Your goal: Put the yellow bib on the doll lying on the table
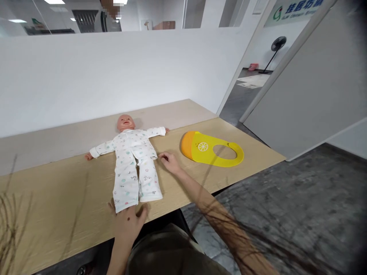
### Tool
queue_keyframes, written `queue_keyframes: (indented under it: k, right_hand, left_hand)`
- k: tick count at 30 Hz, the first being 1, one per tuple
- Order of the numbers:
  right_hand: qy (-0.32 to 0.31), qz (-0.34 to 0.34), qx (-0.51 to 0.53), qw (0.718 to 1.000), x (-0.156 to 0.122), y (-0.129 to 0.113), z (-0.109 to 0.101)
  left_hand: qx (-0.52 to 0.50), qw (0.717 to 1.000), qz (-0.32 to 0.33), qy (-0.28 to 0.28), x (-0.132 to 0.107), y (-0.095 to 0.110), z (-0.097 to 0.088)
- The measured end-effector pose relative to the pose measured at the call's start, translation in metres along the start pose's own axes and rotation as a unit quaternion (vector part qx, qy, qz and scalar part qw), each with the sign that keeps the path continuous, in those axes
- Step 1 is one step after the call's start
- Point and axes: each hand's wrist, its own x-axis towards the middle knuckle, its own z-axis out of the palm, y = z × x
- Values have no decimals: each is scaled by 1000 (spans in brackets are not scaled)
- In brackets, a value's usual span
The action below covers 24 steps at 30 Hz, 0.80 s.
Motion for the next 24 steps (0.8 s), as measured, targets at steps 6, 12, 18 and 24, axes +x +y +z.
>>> queue_keyframes:
  k: [6, 12, 18, 24]
  right_hand:
    - [1, -1, 4, 1000, -1, -3, -1]
    - [-3, 0, 1, 1000, -2, -4, -4]
    - [-10, -17, 14, 1000, -3, -2, -5]
    - [-12, -21, 6, 1000, -6, -4, -4]
  left_hand:
    - [38, 999, 16, -10, 0, 15, 3]
    - [60, 998, -9, -4, 3, 30, 6]
    - [92, 995, -23, 3, 4, 26, 10]
    - [79, 997, -16, -20, 8, 31, 10]
